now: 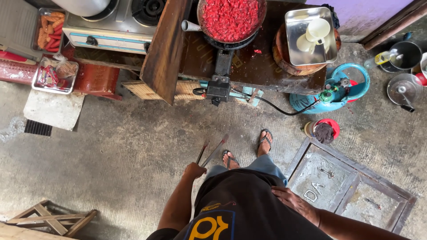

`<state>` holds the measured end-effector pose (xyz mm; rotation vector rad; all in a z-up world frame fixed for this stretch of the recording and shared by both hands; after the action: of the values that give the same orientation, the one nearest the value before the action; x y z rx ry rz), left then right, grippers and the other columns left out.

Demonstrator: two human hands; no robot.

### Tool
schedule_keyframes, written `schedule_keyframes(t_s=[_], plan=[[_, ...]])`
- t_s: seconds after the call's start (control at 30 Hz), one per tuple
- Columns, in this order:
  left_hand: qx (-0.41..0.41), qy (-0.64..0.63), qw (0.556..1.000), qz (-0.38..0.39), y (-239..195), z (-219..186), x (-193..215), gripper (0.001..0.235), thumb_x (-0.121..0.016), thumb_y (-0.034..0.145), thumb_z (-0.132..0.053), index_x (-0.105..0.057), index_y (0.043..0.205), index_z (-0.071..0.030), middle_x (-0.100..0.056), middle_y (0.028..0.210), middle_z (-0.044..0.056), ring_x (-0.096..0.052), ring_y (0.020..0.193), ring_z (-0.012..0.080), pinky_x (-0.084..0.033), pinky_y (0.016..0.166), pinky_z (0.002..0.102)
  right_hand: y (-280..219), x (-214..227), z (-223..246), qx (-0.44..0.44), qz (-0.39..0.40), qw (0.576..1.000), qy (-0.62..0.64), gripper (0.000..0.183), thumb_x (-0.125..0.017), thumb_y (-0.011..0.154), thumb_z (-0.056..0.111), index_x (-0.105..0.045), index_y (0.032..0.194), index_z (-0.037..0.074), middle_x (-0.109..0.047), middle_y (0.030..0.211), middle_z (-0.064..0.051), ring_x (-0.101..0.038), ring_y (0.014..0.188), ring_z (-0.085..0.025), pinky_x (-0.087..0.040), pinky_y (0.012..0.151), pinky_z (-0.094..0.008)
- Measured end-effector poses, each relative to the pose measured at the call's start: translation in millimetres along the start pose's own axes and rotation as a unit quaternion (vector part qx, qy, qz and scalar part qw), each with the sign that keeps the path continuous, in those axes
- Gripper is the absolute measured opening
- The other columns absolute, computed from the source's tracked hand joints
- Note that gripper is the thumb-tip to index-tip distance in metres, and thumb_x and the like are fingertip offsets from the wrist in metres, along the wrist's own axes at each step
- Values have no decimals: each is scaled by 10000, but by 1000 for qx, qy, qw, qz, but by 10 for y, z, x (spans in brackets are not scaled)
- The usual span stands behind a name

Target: Stirring meat in a pan with tongs and pouring liquid from a cup while cooking over a gas stove.

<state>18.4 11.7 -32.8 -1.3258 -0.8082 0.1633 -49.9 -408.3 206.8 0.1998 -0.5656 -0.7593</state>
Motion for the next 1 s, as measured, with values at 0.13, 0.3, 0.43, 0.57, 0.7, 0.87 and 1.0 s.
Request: schedule_keyframes(t_s=[0.13,0.3,0.43,0.57,0.7,0.87,1.0], plan=[[9,-10,1000,1,-40,15,34,632,-813,711,-409,-726,1207,-27,-704,1254,181,-643,1213,388,-527,979,526,-8,-16,19,2,-18,1000,-22,538,-500,1113,265,-312,1555,21,-436,1544,-205,-474,1444,-422,-491,1183,-497],[9,20,1000,8,25,59,-62,639,-793,699,-448,-743,1192,-44,-722,1231,173,-632,1246,374,-492,1049,538,-10,-2,-13,29,-17,999,-22,601,-530,1113,357,-290,1578,62,-434,1534,-209,-481,1420,-467,-523,1137,-540],[-5,17,1000,11,-118,87,-80,557,-768,696,-422,-755,1092,-30,-749,1097,168,-694,1087,362,-558,907,465,8,9,-19,9,12,999,-38,602,-564,1094,297,-291,1565,39,-416,1557,-195,-457,1448,-429,-502,1177,-502],[17,4,1000,18,-301,84,-59,636,-731,725,-404,-706,1237,-28,-695,1279,183,-656,1204,378,-534,986,470,53,32,-8,19,9,999,-47,569,-545,1096,234,-289,1561,29,-427,1543,-204,-480,1430,-445,-523,1156,-508],[7,13,1000,17,-135,154,-139,643,-725,716,-426,-712,1212,-16,-706,1250,200,-664,1190,373,-550,974,450,-42,-40,-151,-5,15,997,-76,439,-386,1115,187,-349,1523,27,-468,1508,-203,-501,1406,-408,-528,1147,-470],[1,-8,1000,18,-143,156,-75,608,-780,690,-393,-744,1174,-26,-729,1188,198,-670,1169,374,-557,948,478,69,16,-37,30,4,998,-62,530,-517,1098,202,-311,1547,11,-449,1516,-215,-504,1403,-451,-542,1136,-511],[13,-11,1000,24,-253,103,15,592,-778,725,-389,-732,1177,-10,-725,1191,195,-677,1145,379,-553,938,474,106,34,8,37,7,998,-50,578,-552,1096,222,-280,1560,12,-424,1537,-225,-495,1408,-463,-535,1143,-526]])
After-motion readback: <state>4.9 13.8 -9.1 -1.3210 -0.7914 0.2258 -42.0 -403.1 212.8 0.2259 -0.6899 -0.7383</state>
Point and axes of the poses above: each hand's wrist, its own y-axis towards the middle knuckle, its own x-axis out of the back of the hand, z = x × y, the point moved 4 cm from there along y, towards the middle knuckle
